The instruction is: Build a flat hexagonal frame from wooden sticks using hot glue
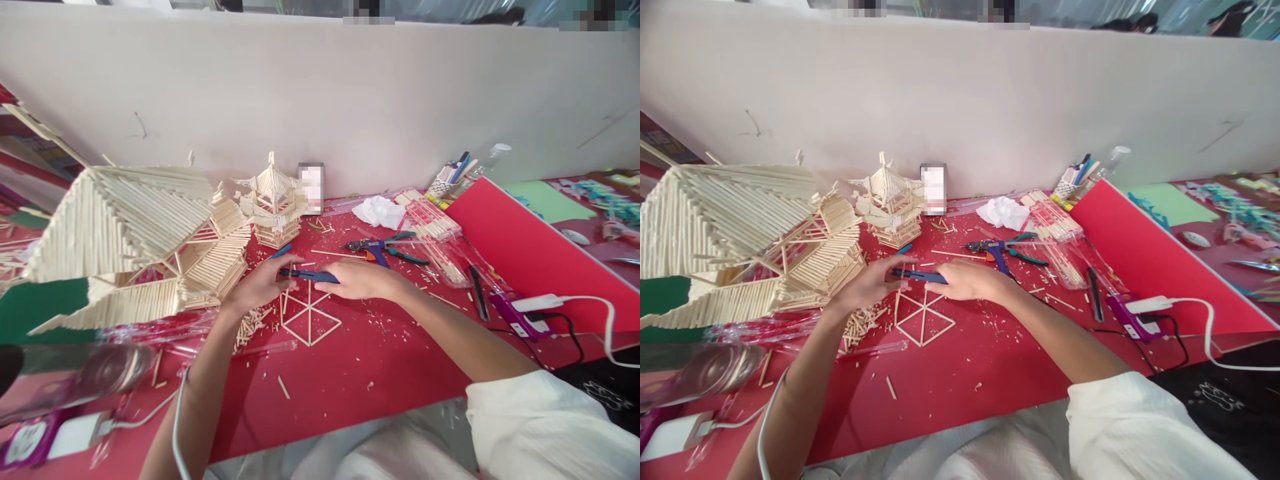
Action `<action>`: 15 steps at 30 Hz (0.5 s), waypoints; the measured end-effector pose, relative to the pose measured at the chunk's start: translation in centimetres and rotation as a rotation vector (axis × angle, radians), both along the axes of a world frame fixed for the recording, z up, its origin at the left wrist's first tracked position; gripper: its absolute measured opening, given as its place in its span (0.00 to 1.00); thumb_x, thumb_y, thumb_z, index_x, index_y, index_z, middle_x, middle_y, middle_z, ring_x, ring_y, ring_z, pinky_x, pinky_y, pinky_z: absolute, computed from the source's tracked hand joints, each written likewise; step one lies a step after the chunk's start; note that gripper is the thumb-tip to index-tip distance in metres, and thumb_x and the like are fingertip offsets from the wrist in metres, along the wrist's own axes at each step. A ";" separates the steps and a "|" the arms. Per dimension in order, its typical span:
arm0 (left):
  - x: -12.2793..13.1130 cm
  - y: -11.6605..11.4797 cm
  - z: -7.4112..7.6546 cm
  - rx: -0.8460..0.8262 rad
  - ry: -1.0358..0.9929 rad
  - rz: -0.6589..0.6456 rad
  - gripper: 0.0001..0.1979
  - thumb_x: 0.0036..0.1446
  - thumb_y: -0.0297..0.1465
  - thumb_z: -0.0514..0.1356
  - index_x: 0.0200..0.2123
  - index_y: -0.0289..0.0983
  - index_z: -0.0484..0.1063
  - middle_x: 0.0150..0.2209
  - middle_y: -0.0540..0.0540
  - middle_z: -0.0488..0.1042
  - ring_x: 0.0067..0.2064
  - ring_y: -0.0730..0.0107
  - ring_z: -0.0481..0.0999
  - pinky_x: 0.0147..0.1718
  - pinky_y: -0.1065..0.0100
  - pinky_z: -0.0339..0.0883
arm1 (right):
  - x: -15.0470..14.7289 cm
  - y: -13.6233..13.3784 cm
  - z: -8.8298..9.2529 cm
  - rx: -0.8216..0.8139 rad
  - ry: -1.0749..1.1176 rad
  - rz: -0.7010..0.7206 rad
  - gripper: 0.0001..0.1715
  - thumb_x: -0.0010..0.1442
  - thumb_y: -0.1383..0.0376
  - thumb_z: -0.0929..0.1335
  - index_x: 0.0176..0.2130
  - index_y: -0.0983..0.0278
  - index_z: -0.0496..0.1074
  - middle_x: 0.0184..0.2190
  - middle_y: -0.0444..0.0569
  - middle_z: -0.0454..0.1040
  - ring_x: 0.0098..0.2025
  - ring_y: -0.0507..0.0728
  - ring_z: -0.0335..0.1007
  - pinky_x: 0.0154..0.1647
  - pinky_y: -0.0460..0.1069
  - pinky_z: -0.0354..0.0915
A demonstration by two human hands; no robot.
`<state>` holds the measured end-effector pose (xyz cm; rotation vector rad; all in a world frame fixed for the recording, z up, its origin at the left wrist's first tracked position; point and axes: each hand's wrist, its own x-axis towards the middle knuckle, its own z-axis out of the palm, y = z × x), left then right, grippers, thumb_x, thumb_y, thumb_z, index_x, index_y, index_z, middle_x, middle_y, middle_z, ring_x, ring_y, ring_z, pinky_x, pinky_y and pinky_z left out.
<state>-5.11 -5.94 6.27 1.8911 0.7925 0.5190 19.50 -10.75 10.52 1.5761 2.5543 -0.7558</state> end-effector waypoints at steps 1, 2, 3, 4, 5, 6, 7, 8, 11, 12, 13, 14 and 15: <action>0.0 0.0 -0.1 0.003 0.005 -0.004 0.23 0.59 0.25 0.61 0.58 0.37 0.72 0.53 0.41 0.78 0.54 0.61 0.79 0.47 0.64 0.75 | -0.1 -0.1 0.1 -0.007 -0.010 -0.011 0.23 0.71 0.50 0.62 0.39 0.63 0.77 0.28 0.50 0.77 0.27 0.57 0.69 0.29 0.50 0.56; 0.0 0.1 -0.2 0.004 0.015 -0.009 0.23 0.59 0.25 0.61 0.59 0.37 0.72 0.54 0.40 0.78 0.53 0.61 0.79 0.47 0.64 0.75 | -0.1 -0.1 0.1 -0.010 -0.019 -0.020 0.24 0.71 0.50 0.62 0.39 0.63 0.77 0.28 0.51 0.77 0.27 0.57 0.69 0.28 0.50 0.56; 0.0 0.1 -0.3 0.003 0.024 -0.009 0.24 0.59 0.25 0.61 0.59 0.37 0.72 0.55 0.40 0.78 0.53 0.61 0.79 0.47 0.64 0.75 | -0.2 -0.2 0.2 -0.010 -0.027 -0.026 0.24 0.71 0.50 0.63 0.39 0.63 0.77 0.28 0.51 0.77 0.27 0.57 0.69 0.29 0.50 0.56; 0.0 0.2 -0.4 0.000 0.034 -0.010 0.25 0.59 0.25 0.61 0.60 0.37 0.72 0.56 0.39 0.77 0.52 0.61 0.79 0.47 0.64 0.75 | -0.3 -0.2 0.2 -0.005 -0.035 -0.030 0.24 0.71 0.50 0.63 0.38 0.64 0.77 0.29 0.51 0.78 0.28 0.57 0.70 0.29 0.50 0.56; 0.0 0.2 -0.5 -0.006 0.042 -0.010 0.25 0.59 0.25 0.62 0.60 0.37 0.72 0.57 0.38 0.77 0.51 0.61 0.80 0.47 0.64 0.75 | -0.3 -0.3 0.3 0.002 -0.043 -0.033 0.24 0.71 0.50 0.63 0.38 0.64 0.77 0.29 0.52 0.78 0.29 0.58 0.70 0.29 0.50 0.56; 0.0 0.2 -0.5 -0.017 0.049 -0.010 0.26 0.59 0.25 0.62 0.61 0.37 0.71 0.57 0.38 0.76 0.50 0.61 0.81 0.46 0.64 0.75 | -0.4 -0.3 0.3 0.006 -0.051 -0.033 0.24 0.71 0.50 0.63 0.38 0.64 0.77 0.30 0.53 0.78 0.30 0.58 0.71 0.29 0.50 0.56; -0.1 0.2 -0.5 -0.031 0.054 -0.009 0.26 0.59 0.26 0.61 0.62 0.37 0.71 0.58 0.37 0.76 0.48 0.62 0.81 0.46 0.63 0.76 | -0.5 -0.3 0.4 0.006 -0.057 -0.033 0.24 0.71 0.50 0.62 0.38 0.64 0.77 0.31 0.53 0.79 0.31 0.59 0.72 0.30 0.50 0.56; -0.1 0.2 -0.5 -0.047 0.058 -0.008 0.27 0.60 0.26 0.61 0.63 0.37 0.70 0.59 0.37 0.76 0.46 0.63 0.82 0.46 0.63 0.76 | -0.5 -0.3 0.4 -0.001 -0.065 -0.033 0.24 0.71 0.49 0.62 0.38 0.64 0.77 0.32 0.54 0.79 0.32 0.59 0.73 0.30 0.50 0.57; -0.1 0.1 -0.3 -0.079 0.076 -0.004 0.28 0.61 0.27 0.60 0.65 0.37 0.68 0.59 0.37 0.76 0.41 0.65 0.83 0.46 0.61 0.76 | -0.6 -0.4 0.4 -0.028 -0.080 -0.033 0.27 0.71 0.46 0.61 0.39 0.64 0.76 0.33 0.55 0.79 0.35 0.61 0.74 0.31 0.50 0.56; -0.1 0.1 -0.1 -0.081 0.085 -0.006 0.28 0.61 0.27 0.60 0.65 0.37 0.68 0.58 0.37 0.77 0.41 0.64 0.83 0.46 0.61 0.76 | -0.6 -0.4 0.4 -0.031 -0.083 -0.036 0.28 0.71 0.45 0.60 0.38 0.64 0.76 0.33 0.56 0.79 0.35 0.61 0.74 0.32 0.51 0.56; -0.1 0.0 0.0 -0.080 0.093 -0.008 0.28 0.62 0.27 0.60 0.66 0.36 0.67 0.56 0.38 0.78 0.41 0.64 0.83 0.46 0.61 0.75 | -0.7 -0.4 0.4 -0.027 -0.086 -0.042 0.30 0.71 0.45 0.60 0.38 0.64 0.75 0.33 0.56 0.79 0.35 0.62 0.74 0.32 0.51 0.56; -0.1 0.0 0.1 -0.078 0.102 -0.011 0.29 0.62 0.27 0.59 0.66 0.36 0.67 0.55 0.38 0.79 0.41 0.64 0.83 0.46 0.61 0.75 | -0.7 -0.5 0.4 -0.021 -0.087 -0.048 0.31 0.71 0.44 0.59 0.37 0.64 0.75 0.33 0.56 0.79 0.35 0.62 0.74 0.32 0.51 0.56; 0.0 0.0 0.2 -0.076 0.109 -0.012 0.29 0.62 0.28 0.60 0.66 0.36 0.66 0.54 0.38 0.79 0.41 0.63 0.83 0.46 0.61 0.75 | -0.8 -0.5 0.4 -0.011 -0.090 -0.053 0.33 0.72 0.43 0.58 0.36 0.64 0.75 0.33 0.56 0.79 0.34 0.62 0.73 0.32 0.52 0.55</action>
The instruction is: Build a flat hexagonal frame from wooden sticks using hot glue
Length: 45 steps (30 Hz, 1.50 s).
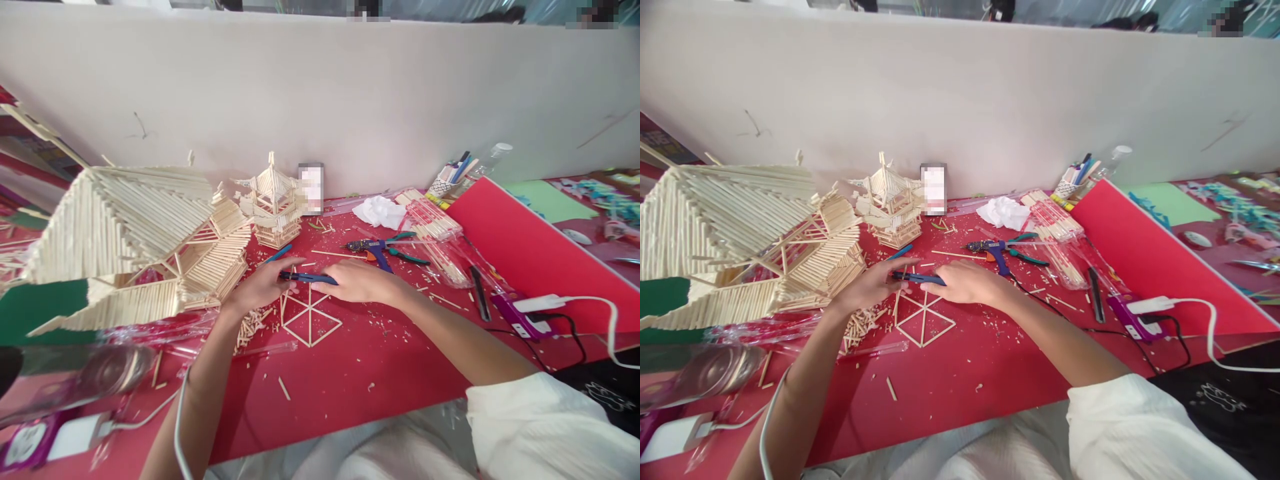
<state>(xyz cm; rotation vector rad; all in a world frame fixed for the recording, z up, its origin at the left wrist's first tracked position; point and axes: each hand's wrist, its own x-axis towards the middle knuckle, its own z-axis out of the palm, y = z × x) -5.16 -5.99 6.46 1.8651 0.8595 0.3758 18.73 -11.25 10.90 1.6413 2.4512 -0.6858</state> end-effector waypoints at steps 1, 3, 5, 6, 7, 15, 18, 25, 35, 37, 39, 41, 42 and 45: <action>0.0 0.0 0.1 0.002 0.003 0.000 0.29 0.62 0.28 0.60 0.66 0.36 0.66 0.52 0.39 0.80 0.41 0.63 0.83 0.46 0.61 0.75 | -0.1 -0.1 0.0 0.011 -0.005 -0.003 0.34 0.72 0.42 0.57 0.35 0.64 0.75 0.33 0.57 0.79 0.34 0.62 0.73 0.32 0.52 0.55; 0.1 0.0 0.1 0.005 0.004 0.004 0.29 0.62 0.27 0.60 0.67 0.36 0.66 0.50 0.40 0.81 0.42 0.63 0.83 0.47 0.61 0.75 | -0.2 -0.2 0.1 0.033 -0.014 -0.003 0.34 0.73 0.43 0.57 0.35 0.64 0.75 0.32 0.57 0.79 0.34 0.62 0.73 0.33 0.52 0.56; 0.1 0.0 0.0 0.009 0.003 0.009 0.30 0.62 0.27 0.59 0.67 0.36 0.66 0.49 0.40 0.82 0.42 0.62 0.83 0.47 0.61 0.75 | -0.3 -0.3 0.0 0.053 -0.020 0.000 0.33 0.73 0.44 0.57 0.35 0.64 0.75 0.32 0.57 0.79 0.34 0.62 0.73 0.34 0.53 0.56; 0.1 0.0 -0.1 0.014 0.002 0.013 0.30 0.61 0.27 0.60 0.67 0.36 0.66 0.50 0.40 0.81 0.42 0.63 0.83 0.47 0.61 0.75 | -0.3 -0.3 0.0 0.064 -0.022 0.002 0.33 0.73 0.44 0.57 0.35 0.64 0.75 0.32 0.57 0.79 0.34 0.62 0.73 0.34 0.53 0.56; 0.1 0.1 -0.2 0.024 0.001 0.016 0.30 0.61 0.27 0.60 0.67 0.37 0.66 0.52 0.39 0.81 0.42 0.63 0.83 0.47 0.61 0.75 | -0.4 -0.3 -0.1 0.076 -0.022 0.005 0.32 0.73 0.45 0.57 0.35 0.64 0.75 0.32 0.57 0.79 0.34 0.62 0.73 0.34 0.53 0.56; 0.2 0.2 -0.8 0.091 -0.001 0.035 0.30 0.60 0.24 0.60 0.66 0.40 0.69 0.62 0.39 0.74 0.46 0.61 0.83 0.51 0.59 0.75 | -0.5 -0.3 -0.3 0.112 -0.041 0.022 0.31 0.73 0.46 0.58 0.36 0.65 0.76 0.31 0.57 0.80 0.33 0.62 0.74 0.34 0.52 0.56; 0.2 0.1 -0.8 0.061 -0.008 0.038 0.31 0.60 0.23 0.59 0.67 0.41 0.67 0.62 0.38 0.74 0.43 0.63 0.84 0.48 0.60 0.76 | -0.6 -0.4 -0.2 0.111 -0.037 0.022 0.31 0.74 0.46 0.58 0.36 0.65 0.76 0.31 0.57 0.80 0.33 0.62 0.74 0.33 0.52 0.55; 0.2 0.0 -0.7 0.084 -0.010 0.043 0.31 0.60 0.23 0.58 0.67 0.39 0.67 0.62 0.37 0.75 0.44 0.64 0.84 0.50 0.61 0.75 | -0.7 -0.4 -0.2 0.100 -0.048 0.014 0.30 0.74 0.47 0.58 0.36 0.64 0.76 0.31 0.56 0.80 0.32 0.61 0.73 0.33 0.52 0.54; 0.0 0.1 -0.3 0.144 0.009 0.014 0.30 0.59 0.25 0.60 0.66 0.37 0.68 0.60 0.39 0.76 0.51 0.61 0.81 0.53 0.61 0.73 | -0.6 -0.3 -0.4 0.101 -0.032 0.008 0.31 0.73 0.46 0.57 0.35 0.64 0.75 0.30 0.56 0.79 0.30 0.60 0.71 0.31 0.52 0.52; 0.0 0.1 -0.2 0.141 0.023 0.023 0.30 0.58 0.26 0.61 0.65 0.37 0.68 0.60 0.39 0.76 0.50 0.62 0.81 0.53 0.61 0.73 | -0.7 -0.4 -0.3 0.101 -0.033 0.007 0.31 0.73 0.46 0.57 0.35 0.64 0.75 0.30 0.56 0.79 0.30 0.60 0.71 0.30 0.52 0.51; 0.0 0.0 -0.1 0.122 0.038 0.033 0.30 0.59 0.26 0.60 0.66 0.37 0.68 0.60 0.39 0.76 0.47 0.63 0.82 0.52 0.61 0.74 | -0.7 -0.4 -0.2 0.109 -0.039 0.006 0.31 0.73 0.47 0.57 0.35 0.64 0.75 0.30 0.56 0.79 0.31 0.60 0.72 0.30 0.52 0.51; 0.0 0.0 0.1 0.105 0.043 0.040 0.30 0.60 0.25 0.59 0.66 0.38 0.67 0.60 0.39 0.76 0.46 0.63 0.82 0.51 0.61 0.75 | -0.7 -0.4 -0.3 0.124 -0.043 0.010 0.31 0.73 0.47 0.57 0.35 0.64 0.75 0.31 0.57 0.80 0.32 0.61 0.74 0.31 0.52 0.52; 0.0 0.0 0.1 0.104 0.042 0.042 0.30 0.60 0.25 0.59 0.66 0.38 0.67 0.60 0.39 0.76 0.46 0.62 0.83 0.51 0.61 0.75 | -0.7 -0.4 -0.4 0.132 -0.045 0.014 0.32 0.73 0.46 0.57 0.35 0.64 0.75 0.31 0.57 0.80 0.32 0.62 0.74 0.31 0.52 0.52; 0.0 0.0 0.0 0.144 0.029 0.042 0.28 0.59 0.25 0.60 0.64 0.38 0.70 0.60 0.40 0.76 0.51 0.59 0.81 0.54 0.60 0.73 | -0.7 -0.4 -0.6 0.148 -0.057 0.018 0.32 0.73 0.46 0.57 0.36 0.64 0.76 0.33 0.59 0.81 0.34 0.63 0.76 0.32 0.52 0.55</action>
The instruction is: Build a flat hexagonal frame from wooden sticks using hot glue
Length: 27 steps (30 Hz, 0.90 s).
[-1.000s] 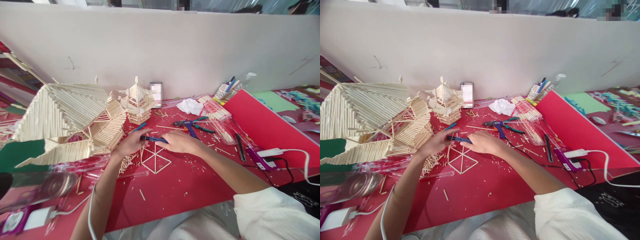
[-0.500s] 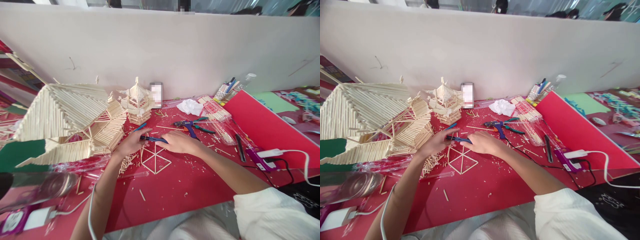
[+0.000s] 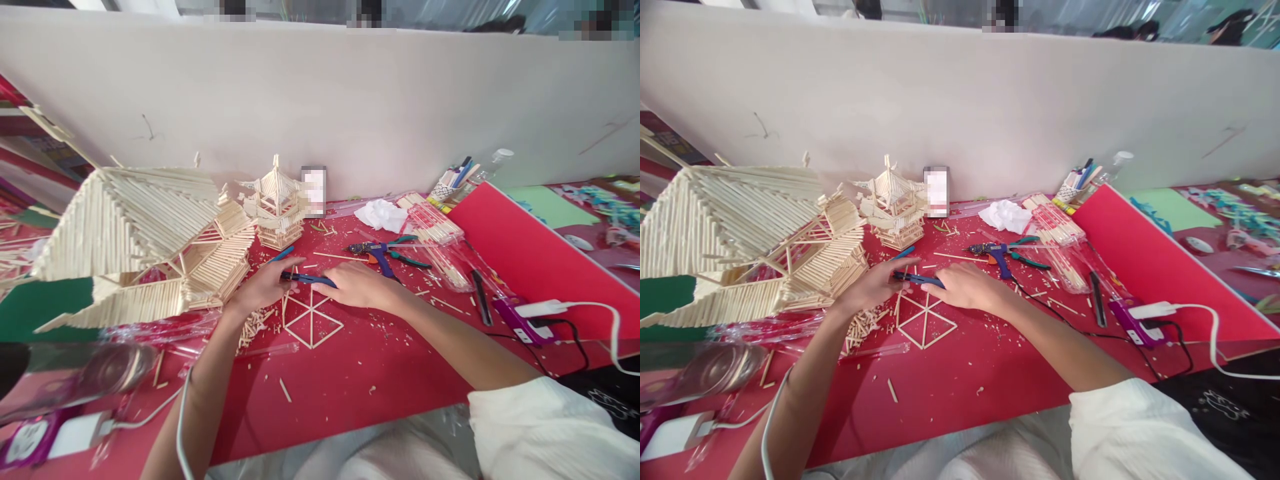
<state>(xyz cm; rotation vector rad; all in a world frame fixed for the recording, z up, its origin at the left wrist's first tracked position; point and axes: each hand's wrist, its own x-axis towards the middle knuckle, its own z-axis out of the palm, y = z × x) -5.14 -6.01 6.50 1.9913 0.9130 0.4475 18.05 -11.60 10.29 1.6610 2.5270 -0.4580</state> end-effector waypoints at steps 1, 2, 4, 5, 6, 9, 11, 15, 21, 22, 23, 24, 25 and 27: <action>0.0 0.0 -0.1 0.013 -0.003 -0.003 0.28 0.59 0.25 0.60 0.64 0.38 0.70 0.60 0.40 0.77 0.52 0.59 0.81 0.55 0.59 0.72 | 0.0 0.0 -0.1 0.001 -0.006 0.000 0.32 0.73 0.46 0.57 0.36 0.65 0.76 0.34 0.59 0.81 0.35 0.63 0.76 0.33 0.53 0.56; 0.0 0.1 -0.1 0.022 -0.005 -0.008 0.28 0.59 0.25 0.60 0.63 0.38 0.71 0.59 0.40 0.77 0.53 0.59 0.81 0.57 0.58 0.72 | 0.0 0.0 -0.1 -0.001 -0.010 -0.001 0.32 0.73 0.46 0.57 0.36 0.65 0.76 0.34 0.59 0.81 0.35 0.63 0.76 0.33 0.53 0.57; 0.1 0.1 -0.2 0.026 -0.002 -0.012 0.27 0.59 0.26 0.61 0.63 0.38 0.71 0.57 0.41 0.79 0.54 0.58 0.80 0.58 0.58 0.71 | 0.0 0.0 -0.1 -0.002 -0.014 -0.002 0.32 0.73 0.46 0.57 0.36 0.65 0.76 0.33 0.59 0.81 0.35 0.64 0.77 0.34 0.53 0.57; 0.1 0.1 -0.2 0.023 0.002 -0.013 0.27 0.59 0.26 0.61 0.63 0.38 0.71 0.57 0.41 0.79 0.54 0.58 0.80 0.58 0.58 0.71 | 0.0 0.0 -0.1 0.000 -0.015 -0.002 0.32 0.73 0.46 0.57 0.36 0.65 0.76 0.33 0.60 0.81 0.35 0.64 0.77 0.34 0.53 0.57; 0.1 0.1 -0.2 0.021 0.006 -0.014 0.27 0.59 0.26 0.60 0.63 0.38 0.71 0.58 0.40 0.78 0.54 0.58 0.80 0.58 0.58 0.71 | -0.1 -0.1 -0.1 0.007 -0.016 0.001 0.32 0.73 0.46 0.57 0.36 0.65 0.76 0.33 0.60 0.81 0.35 0.64 0.77 0.34 0.53 0.58; 0.2 0.1 0.0 0.022 0.020 -0.014 0.28 0.59 0.25 0.60 0.63 0.38 0.71 0.61 0.40 0.76 0.57 0.57 0.79 0.58 0.58 0.70 | -0.3 -0.3 0.0 0.035 -0.035 0.013 0.32 0.74 0.48 0.57 0.38 0.67 0.76 0.34 0.61 0.81 0.35 0.65 0.78 0.34 0.54 0.58; 0.1 0.1 0.1 0.034 0.021 -0.017 0.27 0.59 0.25 0.60 0.63 0.39 0.71 0.62 0.40 0.75 0.60 0.56 0.77 0.59 0.58 0.70 | -0.4 -0.4 0.0 0.045 -0.051 0.016 0.32 0.74 0.48 0.56 0.39 0.67 0.76 0.34 0.62 0.81 0.35 0.65 0.78 0.35 0.53 0.59; 0.1 0.2 -0.2 0.070 0.008 -0.021 0.27 0.59 0.24 0.60 0.63 0.39 0.72 0.61 0.41 0.75 0.62 0.56 0.75 0.61 0.56 0.67 | -0.7 -0.5 -0.5 0.047 -0.060 0.003 0.33 0.75 0.49 0.56 0.40 0.68 0.77 0.33 0.62 0.81 0.34 0.64 0.78 0.34 0.52 0.58; 0.3 0.4 -0.5 0.074 0.043 -0.009 0.27 0.59 0.24 0.60 0.62 0.40 0.72 0.63 0.41 0.74 0.62 0.55 0.75 0.62 0.56 0.67 | -0.8 -0.4 -1.2 0.055 -0.065 -0.029 0.35 0.75 0.47 0.55 0.38 0.69 0.77 0.32 0.63 0.81 0.33 0.64 0.78 0.32 0.52 0.56; 0.3 0.5 -0.6 0.084 0.051 -0.007 0.28 0.58 0.24 0.60 0.62 0.41 0.72 0.63 0.41 0.74 0.63 0.54 0.74 0.63 0.55 0.66 | -0.8 -0.3 -1.3 0.058 -0.072 -0.027 0.36 0.75 0.47 0.55 0.38 0.69 0.78 0.32 0.63 0.81 0.33 0.65 0.78 0.32 0.52 0.57; 0.4 0.5 -0.7 0.092 0.061 -0.003 0.27 0.58 0.23 0.61 0.62 0.41 0.73 0.63 0.41 0.74 0.64 0.53 0.73 0.63 0.54 0.65 | -0.7 -0.2 -1.4 0.059 -0.078 -0.022 0.36 0.75 0.48 0.55 0.38 0.69 0.78 0.32 0.64 0.81 0.33 0.65 0.78 0.32 0.52 0.57; 0.5 0.6 -0.9 0.096 0.070 0.004 0.27 0.58 0.23 0.61 0.61 0.41 0.73 0.63 0.41 0.74 0.64 0.52 0.73 0.64 0.53 0.65 | -0.6 -0.1 -1.5 0.059 -0.085 -0.017 0.36 0.75 0.48 0.55 0.38 0.69 0.79 0.32 0.64 0.81 0.33 0.65 0.78 0.32 0.53 0.58; 0.5 0.6 -1.2 0.095 0.077 0.012 0.27 0.57 0.23 0.61 0.61 0.41 0.73 0.62 0.41 0.75 0.64 0.52 0.73 0.63 0.53 0.65 | -0.5 0.0 -1.6 0.060 -0.091 -0.011 0.37 0.75 0.48 0.55 0.39 0.70 0.79 0.32 0.64 0.81 0.34 0.65 0.78 0.33 0.53 0.58; 0.6 0.8 -1.8 0.083 0.068 0.011 0.27 0.57 0.23 0.61 0.60 0.41 0.73 0.62 0.40 0.75 0.63 0.52 0.74 0.62 0.53 0.67 | -0.3 0.3 -1.9 0.066 -0.103 0.000 0.38 0.75 0.47 0.55 0.38 0.70 0.80 0.32 0.63 0.81 0.34 0.65 0.78 0.34 0.53 0.60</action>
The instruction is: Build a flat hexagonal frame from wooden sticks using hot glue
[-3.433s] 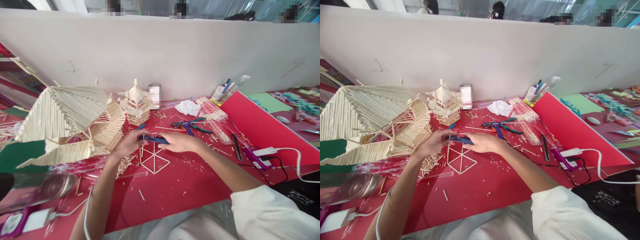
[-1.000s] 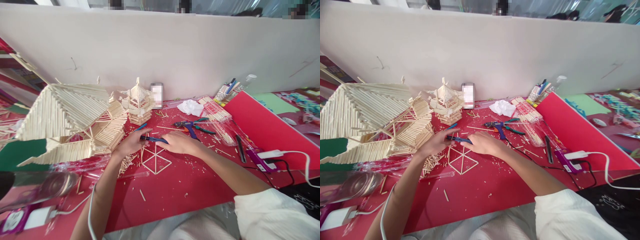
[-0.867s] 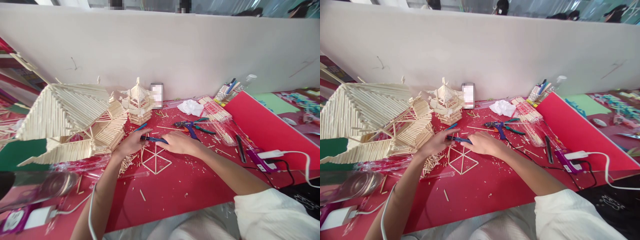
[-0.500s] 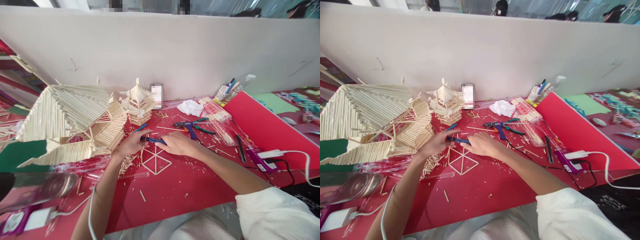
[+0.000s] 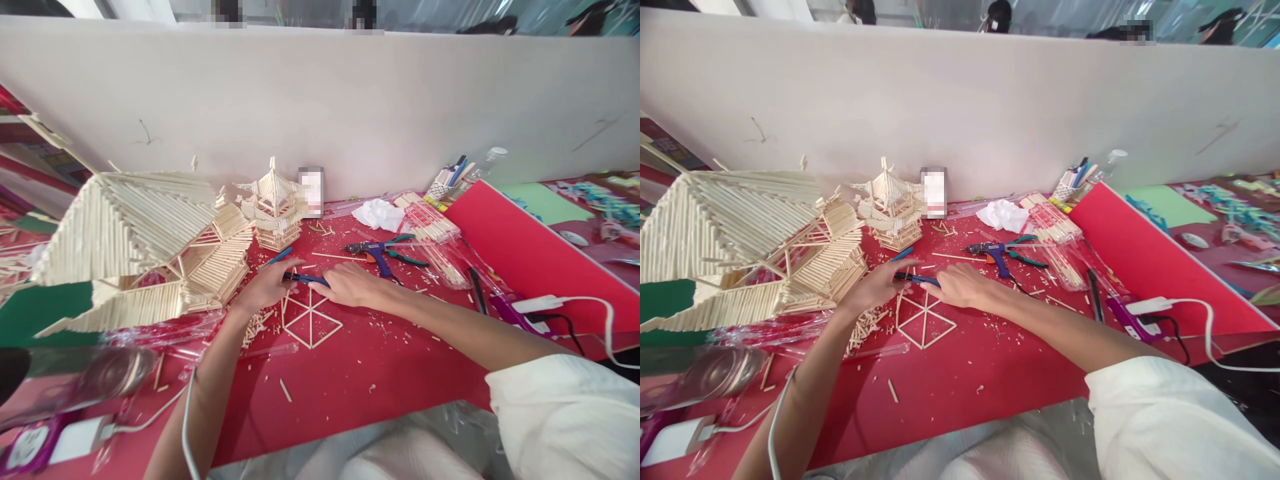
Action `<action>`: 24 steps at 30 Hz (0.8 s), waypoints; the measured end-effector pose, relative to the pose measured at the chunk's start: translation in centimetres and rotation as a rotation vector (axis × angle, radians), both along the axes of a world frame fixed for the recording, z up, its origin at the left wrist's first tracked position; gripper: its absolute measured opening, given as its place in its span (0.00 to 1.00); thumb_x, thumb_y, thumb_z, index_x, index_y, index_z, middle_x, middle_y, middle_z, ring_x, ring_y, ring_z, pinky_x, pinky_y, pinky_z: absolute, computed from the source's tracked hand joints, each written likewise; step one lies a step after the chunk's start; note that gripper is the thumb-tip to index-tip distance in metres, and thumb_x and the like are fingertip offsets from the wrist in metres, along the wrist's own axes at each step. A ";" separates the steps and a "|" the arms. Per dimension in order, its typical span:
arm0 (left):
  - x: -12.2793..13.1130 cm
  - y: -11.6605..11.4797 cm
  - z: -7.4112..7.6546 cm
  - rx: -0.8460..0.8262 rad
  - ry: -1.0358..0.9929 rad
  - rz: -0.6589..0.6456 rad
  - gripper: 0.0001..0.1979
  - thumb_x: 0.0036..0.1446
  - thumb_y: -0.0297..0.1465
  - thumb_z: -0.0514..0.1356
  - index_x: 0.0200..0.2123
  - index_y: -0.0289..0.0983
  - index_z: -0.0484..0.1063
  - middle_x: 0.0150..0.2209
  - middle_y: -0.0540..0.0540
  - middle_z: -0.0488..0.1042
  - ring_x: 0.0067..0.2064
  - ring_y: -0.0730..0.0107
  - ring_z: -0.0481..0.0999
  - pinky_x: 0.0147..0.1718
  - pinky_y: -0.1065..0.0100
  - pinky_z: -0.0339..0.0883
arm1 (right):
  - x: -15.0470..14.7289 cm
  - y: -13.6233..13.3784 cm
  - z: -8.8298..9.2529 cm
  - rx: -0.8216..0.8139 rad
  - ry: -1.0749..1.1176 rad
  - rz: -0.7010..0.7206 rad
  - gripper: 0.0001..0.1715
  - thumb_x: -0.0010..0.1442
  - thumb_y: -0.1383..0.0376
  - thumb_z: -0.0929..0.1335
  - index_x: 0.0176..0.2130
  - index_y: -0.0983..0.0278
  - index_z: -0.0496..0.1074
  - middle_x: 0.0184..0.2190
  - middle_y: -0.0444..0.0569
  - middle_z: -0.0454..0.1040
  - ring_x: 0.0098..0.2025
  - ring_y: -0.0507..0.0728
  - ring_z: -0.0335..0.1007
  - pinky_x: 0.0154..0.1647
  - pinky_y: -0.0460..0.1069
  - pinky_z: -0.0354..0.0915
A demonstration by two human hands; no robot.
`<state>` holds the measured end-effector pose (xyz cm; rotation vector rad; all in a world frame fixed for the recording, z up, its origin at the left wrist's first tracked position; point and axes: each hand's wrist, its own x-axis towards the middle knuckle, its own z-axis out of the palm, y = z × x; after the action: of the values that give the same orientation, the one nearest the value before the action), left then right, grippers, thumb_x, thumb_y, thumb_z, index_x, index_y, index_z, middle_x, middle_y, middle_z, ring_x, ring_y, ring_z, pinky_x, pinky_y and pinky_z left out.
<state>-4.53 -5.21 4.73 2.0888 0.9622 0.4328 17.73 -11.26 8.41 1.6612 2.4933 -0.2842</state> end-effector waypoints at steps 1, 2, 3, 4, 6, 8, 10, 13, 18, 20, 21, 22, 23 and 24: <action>0.0 0.1 -0.3 -0.008 -0.018 -0.009 0.28 0.57 0.22 0.60 0.61 0.40 0.72 0.62 0.40 0.75 0.63 0.52 0.74 0.61 0.54 0.68 | 0.1 0.2 -0.1 0.005 -0.005 0.007 0.38 0.74 0.47 0.55 0.38 0.70 0.81 0.31 0.63 0.81 0.33 0.65 0.78 0.34 0.54 0.60; 0.0 0.2 -0.6 -0.020 -0.048 -0.022 0.28 0.57 0.22 0.59 0.61 0.40 0.71 0.62 0.40 0.75 0.63 0.53 0.74 0.61 0.55 0.69 | 0.2 0.3 -0.3 0.012 -0.012 0.012 0.38 0.74 0.47 0.56 0.38 0.70 0.81 0.31 0.63 0.81 0.34 0.65 0.78 0.34 0.54 0.61; 0.0 0.2 -0.8 -0.030 -0.077 -0.029 0.28 0.58 0.21 0.59 0.62 0.40 0.70 0.62 0.39 0.75 0.64 0.55 0.74 0.60 0.56 0.70 | 0.3 0.5 -0.4 0.021 -0.019 0.014 0.38 0.74 0.47 0.56 0.37 0.71 0.81 0.31 0.63 0.81 0.34 0.65 0.78 0.35 0.54 0.61; 0.0 0.3 -0.9 -0.041 -0.097 -0.033 0.28 0.58 0.21 0.58 0.62 0.40 0.69 0.61 0.39 0.75 0.64 0.55 0.74 0.59 0.57 0.70 | 0.3 0.6 -0.4 0.031 -0.023 0.017 0.38 0.74 0.47 0.56 0.37 0.71 0.81 0.32 0.64 0.81 0.34 0.65 0.78 0.35 0.54 0.61; 0.0 0.4 -0.9 -0.067 -0.115 -0.026 0.28 0.58 0.21 0.58 0.62 0.40 0.68 0.61 0.39 0.75 0.65 0.56 0.73 0.58 0.58 0.72 | 0.3 0.9 -0.3 0.050 -0.021 0.025 0.39 0.74 0.47 0.56 0.36 0.70 0.81 0.32 0.64 0.82 0.34 0.65 0.78 0.35 0.55 0.61; -0.1 0.6 -0.7 -0.105 -0.119 -0.019 0.29 0.58 0.21 0.58 0.62 0.39 0.67 0.63 0.38 0.73 0.65 0.55 0.72 0.55 0.60 0.73 | 0.3 1.2 -0.1 0.058 -0.019 0.026 0.40 0.75 0.47 0.55 0.36 0.70 0.81 0.33 0.64 0.82 0.34 0.65 0.78 0.35 0.55 0.62; -0.2 0.6 -0.4 -0.145 -0.140 -0.011 0.30 0.59 0.22 0.57 0.65 0.39 0.64 0.67 0.36 0.68 0.60 0.55 0.76 0.51 0.61 0.75 | 0.5 1.4 0.2 0.050 -0.021 0.020 0.40 0.75 0.46 0.55 0.36 0.70 0.81 0.33 0.64 0.81 0.33 0.65 0.78 0.35 0.56 0.62; -0.5 0.4 -0.1 -0.159 -0.177 0.035 0.32 0.62 0.27 0.58 0.69 0.42 0.58 0.70 0.35 0.63 0.46 0.63 0.83 0.47 0.61 0.76 | 1.2 1.2 0.4 0.021 -0.030 -0.023 0.41 0.74 0.43 0.54 0.36 0.69 0.80 0.32 0.64 0.81 0.34 0.66 0.77 0.35 0.56 0.62; -0.5 -0.1 0.4 -0.025 -0.121 0.283 0.25 0.59 0.33 0.65 0.59 0.41 0.67 0.55 0.42 0.77 0.37 0.66 0.82 0.42 0.62 0.75 | 3.7 -1.1 0.3 0.111 0.006 -0.246 0.31 0.73 0.50 0.56 0.47 0.70 0.76 0.40 0.65 0.81 0.39 0.67 0.77 0.38 0.56 0.64; -0.5 -0.2 0.5 0.027 -0.084 0.338 0.17 0.59 0.34 0.66 0.50 0.40 0.72 0.45 0.45 0.81 0.38 0.63 0.82 0.42 0.63 0.75 | 4.7 -2.6 -0.2 0.165 0.016 -0.317 0.28 0.73 0.53 0.57 0.50 0.71 0.73 0.45 0.65 0.79 0.46 0.68 0.76 0.42 0.56 0.64; -0.5 -0.2 0.5 0.047 -0.071 0.337 0.12 0.59 0.34 0.66 0.47 0.40 0.74 0.42 0.46 0.82 0.40 0.62 0.82 0.42 0.63 0.75 | 5.1 -3.5 -0.5 0.192 -0.003 -0.347 0.27 0.73 0.53 0.58 0.51 0.72 0.72 0.47 0.67 0.78 0.50 0.69 0.74 0.45 0.57 0.64; -0.5 -0.2 0.5 0.066 -0.057 0.325 0.09 0.60 0.34 0.65 0.44 0.41 0.76 0.40 0.46 0.83 0.41 0.60 0.82 0.43 0.63 0.74 | 5.4 -4.3 -0.9 0.206 -0.030 -0.370 0.27 0.72 0.53 0.58 0.52 0.72 0.71 0.49 0.68 0.77 0.52 0.70 0.72 0.47 0.57 0.64; -0.4 -0.2 0.4 0.088 -0.042 0.309 0.07 0.62 0.34 0.64 0.42 0.41 0.77 0.40 0.46 0.83 0.42 0.60 0.82 0.45 0.63 0.74 | 5.6 -5.1 -1.4 0.212 -0.059 -0.395 0.28 0.72 0.52 0.59 0.52 0.73 0.70 0.50 0.69 0.76 0.54 0.71 0.70 0.49 0.58 0.64; -0.4 -0.2 0.2 0.115 -0.027 0.290 0.07 0.63 0.34 0.63 0.42 0.42 0.79 0.41 0.46 0.84 0.43 0.59 0.83 0.46 0.62 0.73 | 5.7 -5.8 -1.8 0.213 -0.087 -0.417 0.28 0.71 0.52 0.60 0.51 0.73 0.70 0.49 0.69 0.75 0.54 0.71 0.69 0.49 0.59 0.63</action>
<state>-4.97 -5.38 4.97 2.0441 1.2560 0.6767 23.41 -17.04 6.58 2.2209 2.1582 0.0182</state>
